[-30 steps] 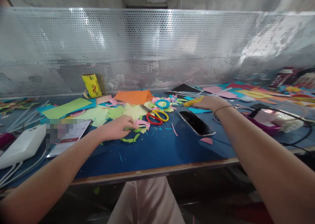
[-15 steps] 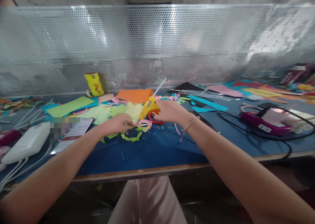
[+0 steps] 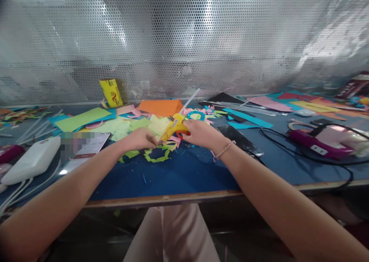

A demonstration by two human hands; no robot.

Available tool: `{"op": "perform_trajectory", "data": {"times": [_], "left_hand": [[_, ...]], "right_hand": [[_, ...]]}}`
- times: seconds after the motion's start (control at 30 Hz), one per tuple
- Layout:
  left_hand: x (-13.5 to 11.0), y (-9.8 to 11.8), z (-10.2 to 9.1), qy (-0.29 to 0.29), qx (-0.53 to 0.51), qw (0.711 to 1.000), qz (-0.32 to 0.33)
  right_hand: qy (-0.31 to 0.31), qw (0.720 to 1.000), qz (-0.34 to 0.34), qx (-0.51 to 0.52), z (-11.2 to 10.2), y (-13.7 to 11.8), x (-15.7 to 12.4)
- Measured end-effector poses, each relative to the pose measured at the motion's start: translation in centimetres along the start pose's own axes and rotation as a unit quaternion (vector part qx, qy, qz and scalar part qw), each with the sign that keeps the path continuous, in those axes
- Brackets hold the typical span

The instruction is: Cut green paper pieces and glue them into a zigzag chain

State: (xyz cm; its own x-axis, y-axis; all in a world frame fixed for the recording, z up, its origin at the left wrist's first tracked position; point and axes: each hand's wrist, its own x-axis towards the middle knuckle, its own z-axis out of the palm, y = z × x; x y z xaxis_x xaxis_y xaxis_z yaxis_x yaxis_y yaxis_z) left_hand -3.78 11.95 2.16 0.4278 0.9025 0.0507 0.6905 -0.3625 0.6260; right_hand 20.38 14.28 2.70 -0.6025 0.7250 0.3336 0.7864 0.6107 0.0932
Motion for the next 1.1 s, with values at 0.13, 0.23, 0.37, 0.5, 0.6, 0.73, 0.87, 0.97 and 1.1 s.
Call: {"op": "perform_trajectory", "data": {"times": [0.13, 0.23, 0.37, 0.5, 0.6, 0.73, 0.87, 0.97, 1.1], "left_hand": [[0.0, 0.1, 0.0, 0.004, -0.015, 1.000, -0.005], [0.1, -0.1, 0.1, 0.006, -0.024, 1.000, 0.002], [0.2, -0.4, 0.2, 0.015, -0.027, 0.999, 0.007], [0.2, -0.2, 0.0, -0.001, -0.003, 1.000, -0.008], [0.2, 0.1, -0.1, -0.011, 0.006, 1.000, -0.026], [0.1, 0.2, -0.1, -0.018, -0.008, 0.999, -0.039], [0.1, 0.2, 0.0, -0.020, -0.030, 0.999, -0.032], [0.1, 0.4, -0.1, -0.021, -0.017, 0.999, -0.045], [-0.1, 1.0, -0.2, -0.020, -0.022, 0.998, -0.049]], "right_hand": [[-0.001, 1.000, -0.011, 0.019, 0.1, 0.2, -0.2], [-0.005, 1.000, -0.014, 0.024, 0.1, 0.5, -0.4], [-0.005, 0.999, -0.023, 0.027, -0.2, 0.5, -0.6], [0.001, 0.999, -0.024, 0.029, -0.5, 0.4, -0.7], [0.013, 0.999, -0.032, 0.017, -0.7, 0.4, -0.8], [0.032, 0.998, -0.045, -0.009, -0.7, 0.3, -0.9], [0.044, 0.997, -0.048, -0.039, -0.9, 0.3, -1.0], [0.063, 0.997, -0.032, -0.044, -1.2, 0.7, -1.1], [0.062, 0.998, -0.024, -0.010, -1.9, 1.5, -1.4]]}}
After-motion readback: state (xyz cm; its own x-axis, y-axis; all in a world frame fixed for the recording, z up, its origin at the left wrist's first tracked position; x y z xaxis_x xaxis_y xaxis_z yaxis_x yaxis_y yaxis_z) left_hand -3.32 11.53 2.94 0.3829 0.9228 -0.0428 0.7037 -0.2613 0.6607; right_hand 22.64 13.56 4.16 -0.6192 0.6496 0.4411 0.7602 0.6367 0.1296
